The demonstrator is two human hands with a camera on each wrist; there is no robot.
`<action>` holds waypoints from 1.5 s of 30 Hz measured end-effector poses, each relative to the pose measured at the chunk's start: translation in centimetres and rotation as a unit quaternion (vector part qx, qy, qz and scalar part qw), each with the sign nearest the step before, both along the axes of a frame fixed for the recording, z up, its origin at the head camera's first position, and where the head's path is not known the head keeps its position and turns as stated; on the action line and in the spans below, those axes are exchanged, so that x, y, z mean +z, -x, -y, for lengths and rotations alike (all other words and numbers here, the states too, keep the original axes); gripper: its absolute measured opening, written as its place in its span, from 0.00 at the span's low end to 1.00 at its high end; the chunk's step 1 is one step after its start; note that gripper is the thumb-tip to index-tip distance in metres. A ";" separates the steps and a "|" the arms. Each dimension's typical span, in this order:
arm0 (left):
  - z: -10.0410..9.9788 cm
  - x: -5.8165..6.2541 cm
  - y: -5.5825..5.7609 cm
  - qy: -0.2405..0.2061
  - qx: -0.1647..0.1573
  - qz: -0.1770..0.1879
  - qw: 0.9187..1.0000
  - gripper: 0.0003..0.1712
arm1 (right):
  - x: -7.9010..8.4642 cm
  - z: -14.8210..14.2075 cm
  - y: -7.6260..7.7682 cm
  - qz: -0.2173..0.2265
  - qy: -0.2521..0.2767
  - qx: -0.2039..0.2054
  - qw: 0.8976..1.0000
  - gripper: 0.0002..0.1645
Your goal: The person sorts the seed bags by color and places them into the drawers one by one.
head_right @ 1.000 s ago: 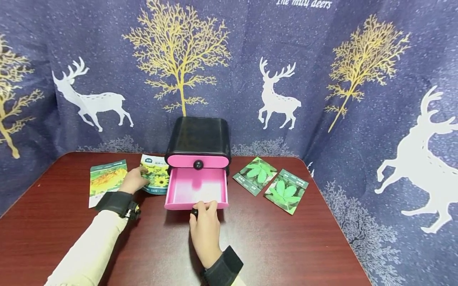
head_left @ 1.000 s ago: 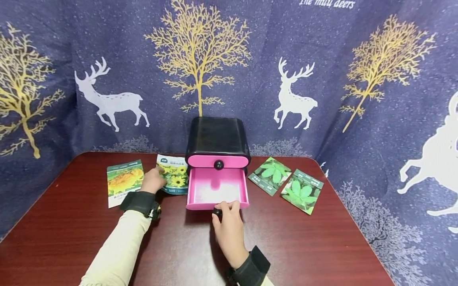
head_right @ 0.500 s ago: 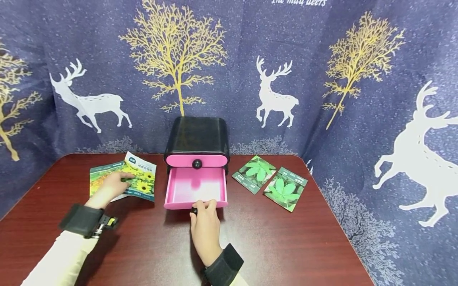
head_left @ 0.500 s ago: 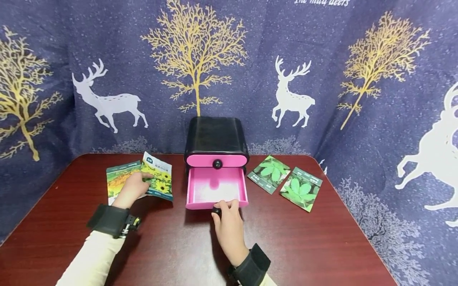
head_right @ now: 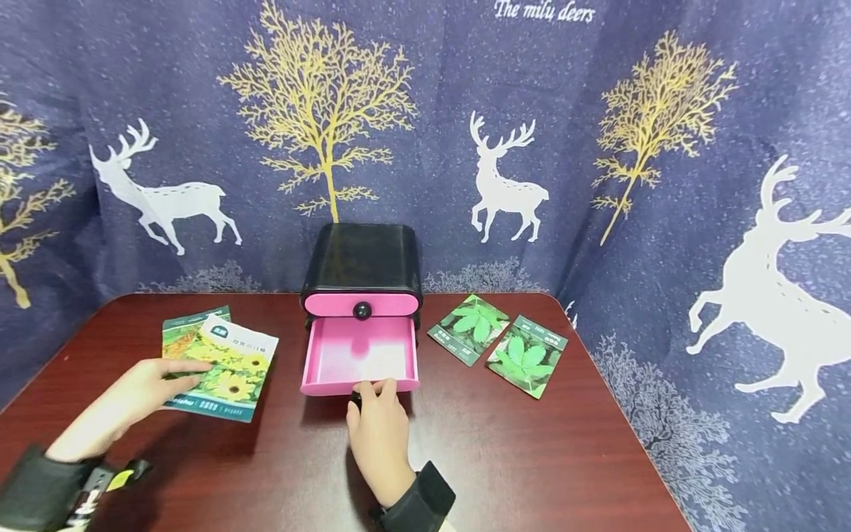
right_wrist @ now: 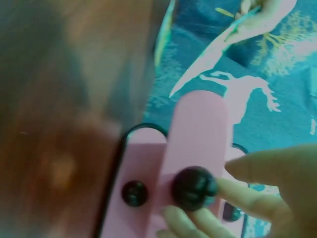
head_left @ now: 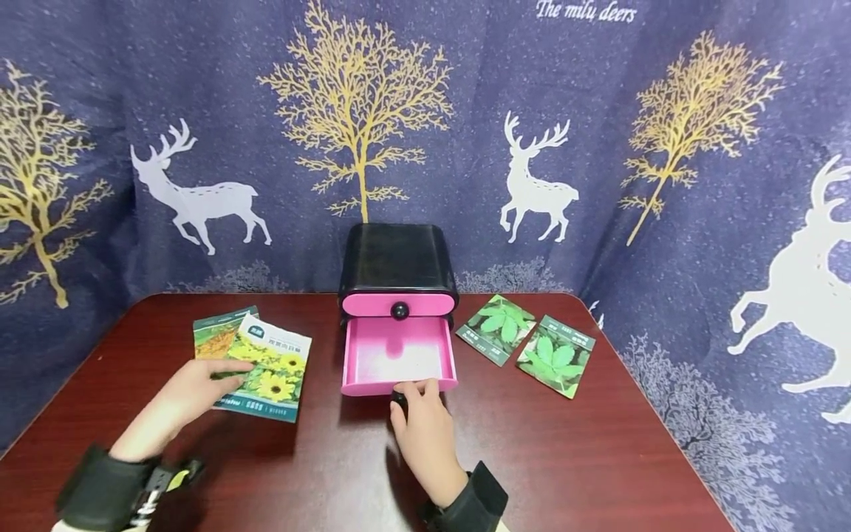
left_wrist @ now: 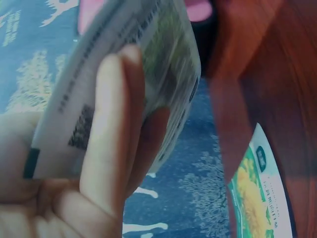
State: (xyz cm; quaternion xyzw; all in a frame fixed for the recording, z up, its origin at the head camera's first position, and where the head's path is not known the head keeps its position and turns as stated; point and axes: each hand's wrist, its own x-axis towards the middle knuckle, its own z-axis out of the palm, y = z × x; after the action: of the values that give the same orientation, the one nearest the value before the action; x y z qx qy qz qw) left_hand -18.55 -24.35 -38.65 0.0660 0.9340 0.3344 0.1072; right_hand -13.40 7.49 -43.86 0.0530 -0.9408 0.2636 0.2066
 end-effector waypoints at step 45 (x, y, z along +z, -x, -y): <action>-12.8 -0.5 0.9 -0.318 -0.047 0.144 0.936 0.20 | 3.7 -1.8 1.3 0.178 0.356 0.119 0.910 0.25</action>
State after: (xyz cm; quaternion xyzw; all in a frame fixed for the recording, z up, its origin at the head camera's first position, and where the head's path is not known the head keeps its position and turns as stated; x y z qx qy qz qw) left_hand -19.41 -11.58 -39.19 0.0916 0.7493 0.6142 0.2300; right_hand -14.66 9.30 -40.17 0.0399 -0.7924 0.6087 0.0074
